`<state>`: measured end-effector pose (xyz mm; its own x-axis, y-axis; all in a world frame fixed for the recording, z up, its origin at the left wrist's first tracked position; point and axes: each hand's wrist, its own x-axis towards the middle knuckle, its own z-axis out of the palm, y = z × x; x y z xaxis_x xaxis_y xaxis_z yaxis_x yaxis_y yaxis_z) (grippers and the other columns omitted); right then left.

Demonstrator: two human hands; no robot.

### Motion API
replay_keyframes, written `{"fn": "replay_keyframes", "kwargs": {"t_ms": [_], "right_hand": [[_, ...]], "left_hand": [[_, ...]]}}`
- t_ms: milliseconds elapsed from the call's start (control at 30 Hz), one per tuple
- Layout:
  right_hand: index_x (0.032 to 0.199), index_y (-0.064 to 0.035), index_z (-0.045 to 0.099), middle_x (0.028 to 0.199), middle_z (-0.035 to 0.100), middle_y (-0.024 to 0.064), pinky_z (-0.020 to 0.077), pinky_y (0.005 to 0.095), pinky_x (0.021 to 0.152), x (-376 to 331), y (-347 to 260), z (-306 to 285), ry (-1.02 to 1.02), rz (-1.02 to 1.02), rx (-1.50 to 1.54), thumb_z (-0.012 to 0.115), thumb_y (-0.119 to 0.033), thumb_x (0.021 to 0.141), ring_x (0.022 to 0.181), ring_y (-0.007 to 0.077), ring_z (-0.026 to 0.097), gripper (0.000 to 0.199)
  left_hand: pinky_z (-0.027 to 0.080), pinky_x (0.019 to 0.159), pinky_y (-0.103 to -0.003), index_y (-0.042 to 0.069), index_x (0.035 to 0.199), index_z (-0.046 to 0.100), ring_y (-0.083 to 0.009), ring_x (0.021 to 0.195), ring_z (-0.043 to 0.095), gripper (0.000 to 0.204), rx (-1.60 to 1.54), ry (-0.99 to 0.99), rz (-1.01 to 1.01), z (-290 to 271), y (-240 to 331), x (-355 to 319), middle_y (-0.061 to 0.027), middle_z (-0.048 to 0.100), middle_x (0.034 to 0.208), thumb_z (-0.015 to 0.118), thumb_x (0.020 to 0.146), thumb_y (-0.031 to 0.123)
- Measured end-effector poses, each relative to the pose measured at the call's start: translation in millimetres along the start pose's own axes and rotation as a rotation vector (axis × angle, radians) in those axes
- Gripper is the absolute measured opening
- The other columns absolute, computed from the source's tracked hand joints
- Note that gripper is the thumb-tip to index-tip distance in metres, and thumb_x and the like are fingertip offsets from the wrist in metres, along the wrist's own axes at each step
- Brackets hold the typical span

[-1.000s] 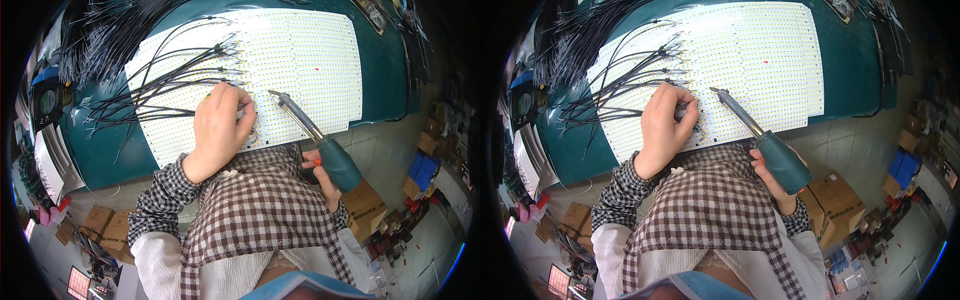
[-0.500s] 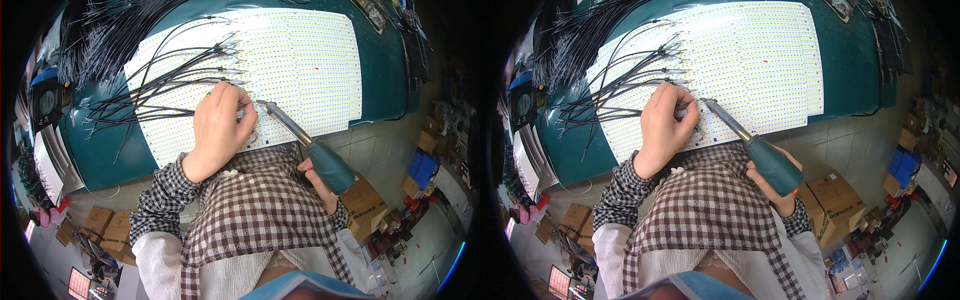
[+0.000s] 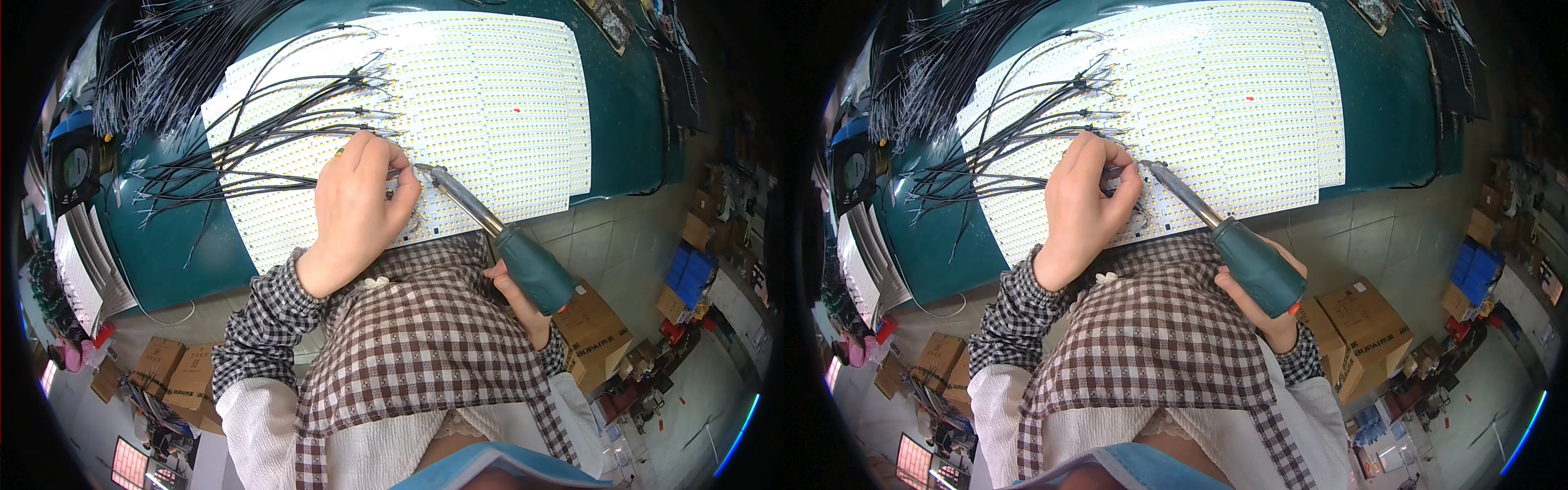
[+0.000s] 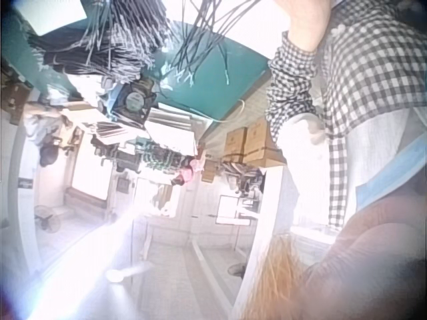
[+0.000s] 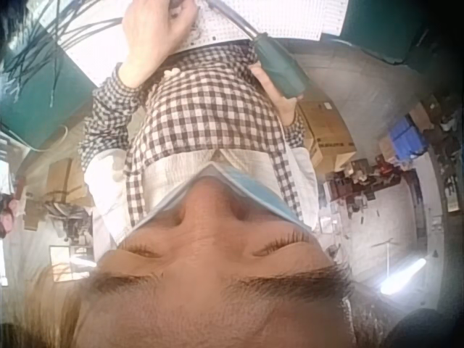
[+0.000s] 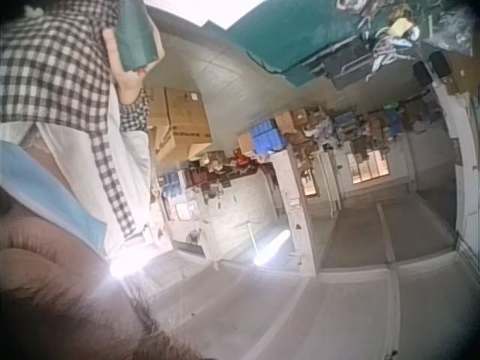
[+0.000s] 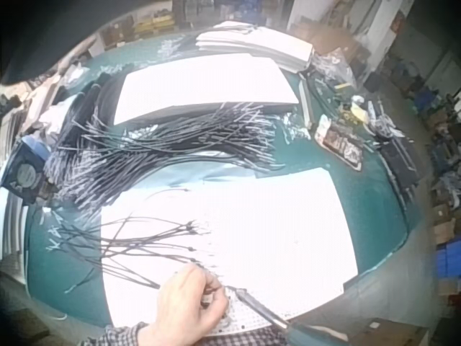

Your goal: The person solders wire bundles onto a large LED panel at a workstation. This is done using a soldering iron and solder wire.

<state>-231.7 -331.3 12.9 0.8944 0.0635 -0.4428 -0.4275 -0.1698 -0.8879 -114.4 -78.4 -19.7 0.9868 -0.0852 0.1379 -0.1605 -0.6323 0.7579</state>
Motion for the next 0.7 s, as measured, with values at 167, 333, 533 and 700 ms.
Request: {"fn": "replay_keyframes", "kwargs": {"t_ms": [167, 333, 533, 700], "right_hand": [[0.123, 0.0092, 0.059, 0.091, 0.075, 0.0114, 0.0589, 0.0286, 0.079, 7.4, 6.8, 1.1, 0.031, -0.177, -0.03, 0.084, -0.003, 0.078, 0.085, 0.016, 0.073, 0.054], [0.123, 0.009, 0.059, 0.091, 0.075, 0.0104, 0.0589, 0.0292, 0.08, 6.8, -2.2, 3.8, 0.041, -0.132, -0.003, 0.084, -0.004, 0.079, 0.086, 0.0162, 0.073, 0.053], [0.122, 0.009, 0.058, 0.092, 0.075, 0.0124, 0.0597, 0.0299, 0.078, 3.3, -0.5, 5.3, 0.068, -0.114, 0.036, 0.083, -0.003, 0.079, 0.086, 0.0178, 0.073, 0.051], [0.121, 0.0089, 0.059, 0.092, 0.074, 0.0137, 0.0606, 0.0322, 0.078, 4.0, -2.1, 3.8, 0.095, -0.128, 0.091, 0.082, -0.002, 0.08, 0.085, 0.0196, 0.073, 0.049]], "left_hand": [[0.044, 0.054, -0.04, 0.006, 0.082, 0.057, -0.0291, 0.063, 0.058, 0.017, 0.003, -0.008, -0.005, -0.1, 1.3, -0.1, -0.0087, 0.056, 0.076, 0.072, 0.073, 0.003], [0.048, 0.059, -0.034, 0.004, 0.082, 0.06, -0.0235, 0.067, 0.061, 0.012, 0.043, -0.031, -0.039, -2.9, 3.2, -1.7, -0.008, 0.059, 0.078, 0.071, 0.076, 0.003], [0.046, 0.055, -0.039, 0.006, 0.084, 0.059, -0.0279, 0.064, 0.059, 0.018, 0.007, -0.031, -0.013, -4.7, 3.2, -1.1, -0.0094, 0.058, 0.08, 0.074, 0.075, 0.004], [0.047, 0.063, -0.037, 0.007, 0.092, 0.063, -0.0275, 0.074, 0.06, 0.021, -0.067, -0.07, 0.028, -28.8, 3.3, -2.7, -0.0081, 0.059, 0.088, 0.078, 0.076, 0.007]]}}
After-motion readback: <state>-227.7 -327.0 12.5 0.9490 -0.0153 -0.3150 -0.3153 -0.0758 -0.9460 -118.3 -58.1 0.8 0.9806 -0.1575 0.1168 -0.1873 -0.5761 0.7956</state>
